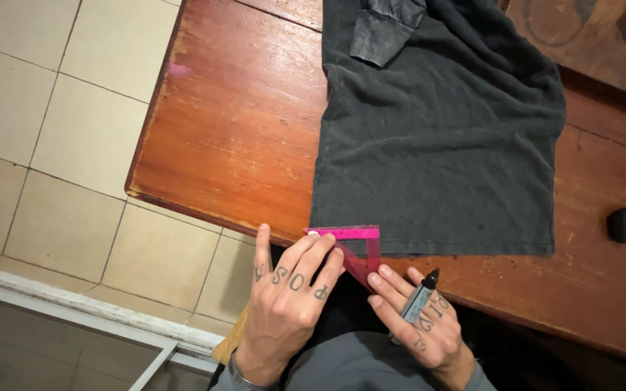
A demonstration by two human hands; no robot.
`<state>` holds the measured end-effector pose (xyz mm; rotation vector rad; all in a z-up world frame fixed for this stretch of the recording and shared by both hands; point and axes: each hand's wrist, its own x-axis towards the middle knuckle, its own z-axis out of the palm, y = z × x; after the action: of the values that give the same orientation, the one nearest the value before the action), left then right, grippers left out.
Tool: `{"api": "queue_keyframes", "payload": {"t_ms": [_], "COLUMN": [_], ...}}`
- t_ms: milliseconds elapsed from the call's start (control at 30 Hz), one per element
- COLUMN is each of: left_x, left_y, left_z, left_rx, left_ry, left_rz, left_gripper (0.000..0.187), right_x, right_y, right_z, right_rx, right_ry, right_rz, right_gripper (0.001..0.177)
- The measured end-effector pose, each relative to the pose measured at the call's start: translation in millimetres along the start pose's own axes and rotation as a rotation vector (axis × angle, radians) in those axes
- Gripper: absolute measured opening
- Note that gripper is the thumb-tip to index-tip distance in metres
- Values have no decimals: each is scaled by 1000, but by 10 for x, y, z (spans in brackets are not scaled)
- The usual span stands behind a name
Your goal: Marking measurements on a dark grey piece of leather with a ruler and marker, then cutting it with scissors.
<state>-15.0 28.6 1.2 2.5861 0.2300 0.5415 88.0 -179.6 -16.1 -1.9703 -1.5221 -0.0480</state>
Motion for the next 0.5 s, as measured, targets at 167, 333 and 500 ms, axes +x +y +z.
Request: {"api": "queue_keyframes", "payload": {"t_ms": [167,333,500], "left_x": [0,-11,-17], "left_y": [-24,-21,-11], "left_z": [0,4,6], "left_rx": [18,29,14], "left_ry": [1,1,6], "left_rz": [17,16,-1], "left_gripper": [25,25,23], "right_x": [17,30,27], "right_y": [1,-6,-13], "right_z": [19,24,4], "right_rx": [3,3,5], "right_ry": [6,19,3], "right_rz": [-17,2,15], "right_gripper": [21,22,20]}}
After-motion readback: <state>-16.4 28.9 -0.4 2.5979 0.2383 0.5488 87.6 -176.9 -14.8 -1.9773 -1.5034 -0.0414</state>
